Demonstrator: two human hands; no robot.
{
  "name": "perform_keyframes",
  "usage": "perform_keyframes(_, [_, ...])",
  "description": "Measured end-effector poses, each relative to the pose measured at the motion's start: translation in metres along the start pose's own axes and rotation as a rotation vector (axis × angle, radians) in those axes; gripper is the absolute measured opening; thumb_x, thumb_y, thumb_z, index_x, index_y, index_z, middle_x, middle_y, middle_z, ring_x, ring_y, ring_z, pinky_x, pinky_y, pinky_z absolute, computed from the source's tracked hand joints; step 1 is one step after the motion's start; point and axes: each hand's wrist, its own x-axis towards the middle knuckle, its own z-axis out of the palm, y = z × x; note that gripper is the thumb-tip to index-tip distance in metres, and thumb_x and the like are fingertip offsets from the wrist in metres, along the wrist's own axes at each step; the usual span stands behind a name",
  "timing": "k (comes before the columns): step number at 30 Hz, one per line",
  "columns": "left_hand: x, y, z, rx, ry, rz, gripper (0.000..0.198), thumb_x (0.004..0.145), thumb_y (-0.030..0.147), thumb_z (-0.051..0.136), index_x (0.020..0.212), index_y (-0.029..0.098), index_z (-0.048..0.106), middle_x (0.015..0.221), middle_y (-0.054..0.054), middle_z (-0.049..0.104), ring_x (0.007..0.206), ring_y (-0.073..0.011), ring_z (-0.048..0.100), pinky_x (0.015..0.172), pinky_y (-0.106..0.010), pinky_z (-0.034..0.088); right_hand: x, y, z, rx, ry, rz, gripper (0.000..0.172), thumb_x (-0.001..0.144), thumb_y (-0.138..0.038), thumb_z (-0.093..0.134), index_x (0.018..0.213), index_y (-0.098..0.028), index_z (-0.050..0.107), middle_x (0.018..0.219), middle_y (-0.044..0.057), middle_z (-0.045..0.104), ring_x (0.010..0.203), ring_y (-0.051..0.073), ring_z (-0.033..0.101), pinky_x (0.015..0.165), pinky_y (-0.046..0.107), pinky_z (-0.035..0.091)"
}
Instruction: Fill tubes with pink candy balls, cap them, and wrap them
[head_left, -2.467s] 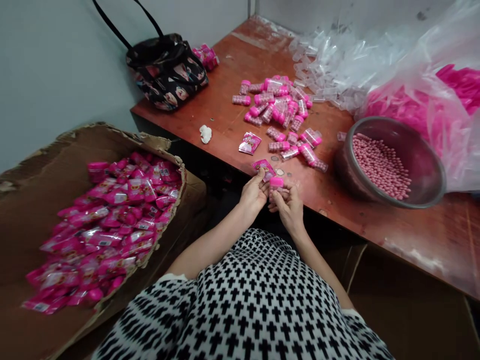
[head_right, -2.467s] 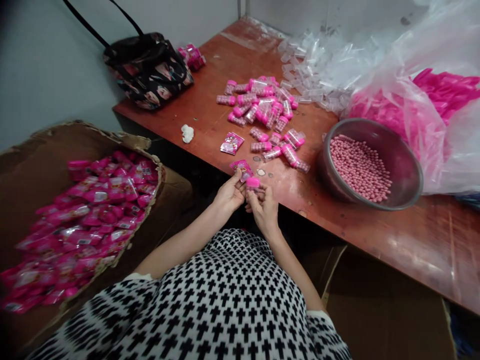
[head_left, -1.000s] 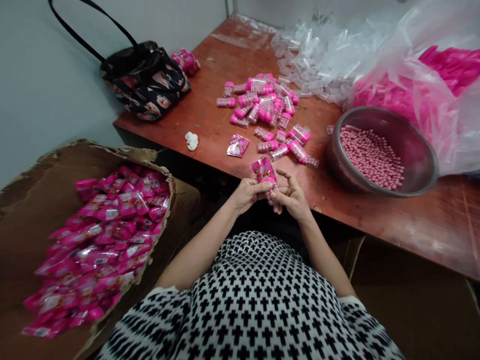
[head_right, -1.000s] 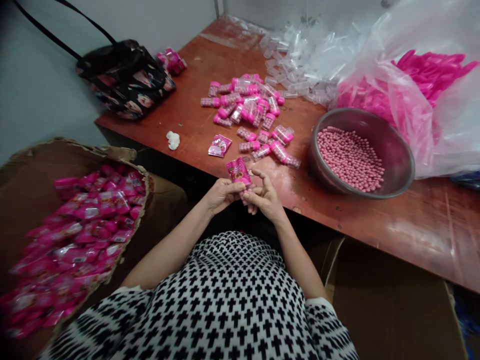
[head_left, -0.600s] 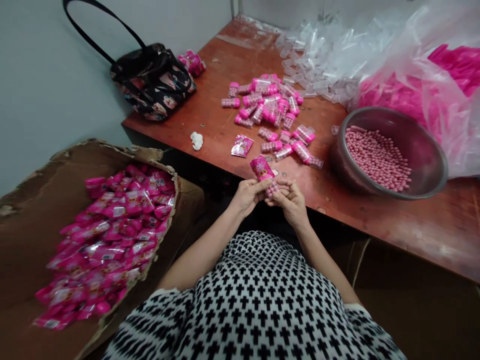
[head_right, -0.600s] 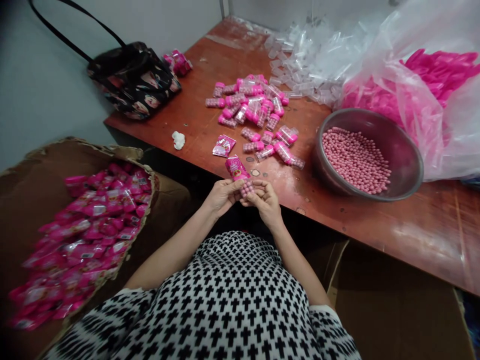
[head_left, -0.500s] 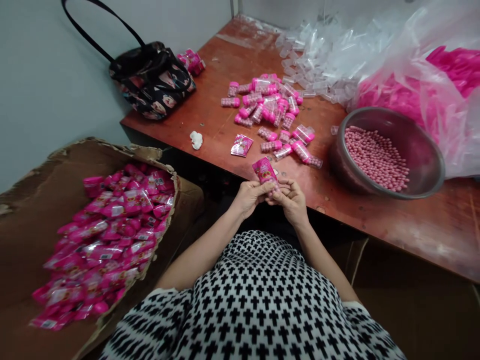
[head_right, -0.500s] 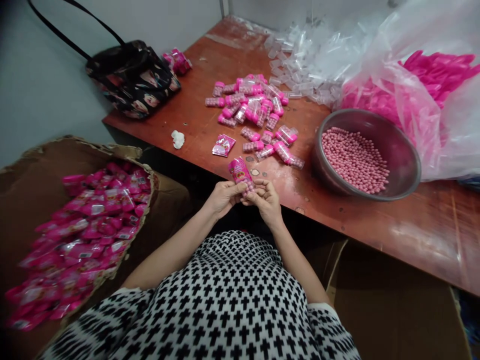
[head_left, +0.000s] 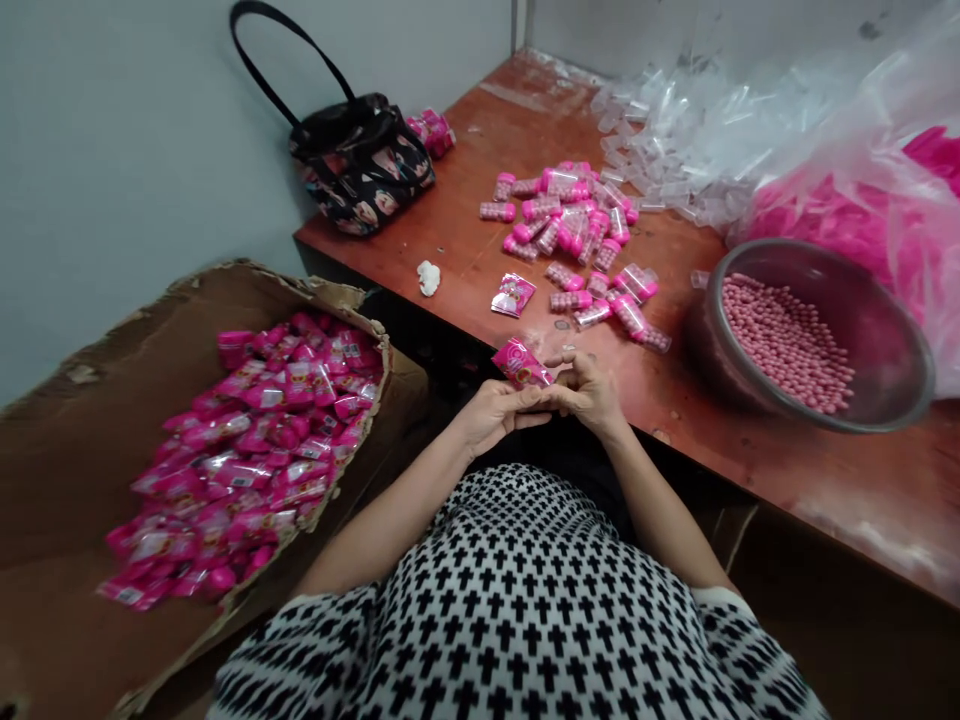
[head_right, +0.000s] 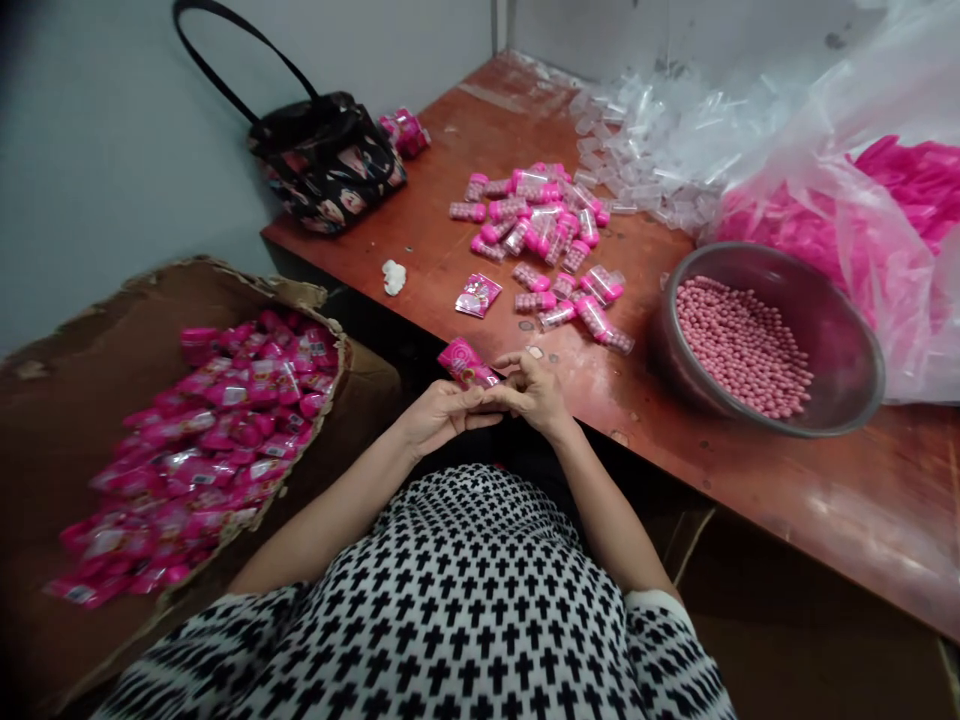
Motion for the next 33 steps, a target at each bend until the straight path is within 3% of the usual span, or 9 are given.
perform_keyframes(2, [-0.016,0.011,-0.008,-0.081,0.119,0.231,0.030,0.061,0.036,0.079,0.076,0.011,0.071,0.096,-0.015,0.071,0.089,-0.0244,0.068,0.083,-0.037,0.053,0.007,-0.005,0.011,0.022,-0.038,-0.038,0.043,0.066,-0.039,0.073,0.098,-0.020,0.051,0.052,-0.009,0.058,0.038,0.007,0.050,0.037,0.017,0.038])
perform_keyframes(5, [-0.032,0.031,-0.027,-0.211,0.387,0.617,0.041,0.069,0.056,0.066,0.089,0.021,0.071,0.099,-0.009,0.071,0.092,-0.0224,0.067,0.084,-0.036,0.052,0.011,-0.004,0.024,0.030,0.035,-0.044,0.038,0.073,-0.041,0.068,0.100,-0.020,0.053,0.056,-0.007,0.060,0.040,0.008,0.052,0.037,0.018,0.039])
perform_keyframes(9, [-0.004,0.054,-0.053,-0.018,0.605,0.824,0.041,0.072,0.051,0.065,0.103,0.026,0.067,0.102,-0.007,0.071,0.099,-0.0218,0.065,0.091,-0.036,0.048,0.009,0.007,0.028,-0.032,0.107,0.013,0.028,0.079,-0.043,0.061,0.092,-0.018,0.056,0.054,-0.006,0.059,0.039,0.007,0.051,0.036,0.017,0.038])
perform_keyframes(12, [0.051,0.061,-0.059,0.473,0.581,0.844,0.037,0.067,0.032,0.075,0.102,0.024,0.069,0.121,-0.006,0.063,0.121,-0.0213,0.052,0.108,-0.034,0.030,0.006,0.010,0.025,-0.055,0.106,0.044,0.027,0.080,-0.043,0.059,0.089,-0.018,0.057,0.054,-0.005,0.058,0.039,0.007,0.051,0.037,0.017,0.039])
perform_keyframes(16, [0.114,0.063,-0.057,1.068,0.575,0.790,0.030,0.075,0.026,0.067,0.105,0.023,0.067,0.133,-0.006,0.054,0.137,-0.0238,0.030,0.115,-0.042,0.009,0.003,0.009,0.015,-0.072,0.119,0.085,0.028,0.080,-0.044,0.059,0.089,-0.017,0.057,0.055,-0.004,0.059,0.041,0.006,0.051,0.039,0.017,0.039])
perform_keyframes(21, [0.138,0.058,-0.066,1.500,0.619,0.775,0.025,0.086,0.027,0.053,0.105,0.020,0.067,0.136,-0.006,0.050,0.136,-0.0277,0.032,0.113,-0.050,0.016,0.006,0.011,0.005,-0.086,0.145,0.119,0.028,0.080,-0.045,0.058,0.085,-0.018,0.057,0.056,-0.004,0.058,0.042,0.006,0.051,0.039,0.017,0.038])
perform_keyframes(25, [0.138,0.054,-0.073,1.524,0.638,0.900,0.023,0.087,0.026,0.051,0.102,0.024,0.068,0.133,-0.004,0.053,0.134,-0.0273,0.034,0.112,-0.053,0.020,0.022,0.014,0.005,-0.084,0.170,0.082,0.026,0.079,-0.044,0.059,0.085,-0.019,0.057,0.059,-0.003,0.059,0.047,0.008,0.053,0.044,0.019,0.042])
perform_keyframes(30, [0.113,0.034,-0.050,1.278,0.497,1.064,0.028,0.086,0.032,0.052,0.107,0.022,0.067,0.128,-0.007,0.057,0.128,-0.0234,0.044,0.110,-0.045,0.029,0.053,0.015,0.005,0.153,0.407,-0.027,0.046,0.070,-0.042,0.068,0.108,-0.026,0.047,0.099,0.001,0.062,0.077,0.012,0.062,0.063,0.024,0.052])
perform_keyframes(33, [0.086,0.013,-0.030,1.017,0.414,0.972,0.030,0.084,0.036,0.056,0.108,0.022,0.068,0.121,-0.008,0.063,0.116,-0.0224,0.055,0.104,-0.039,0.039,0.058,0.014,0.000,0.260,0.372,-0.022,0.049,0.067,-0.039,0.071,0.106,-0.024,0.046,0.076,-0.005,0.060,0.061,0.009,0.057,0.060,0.022,0.049])
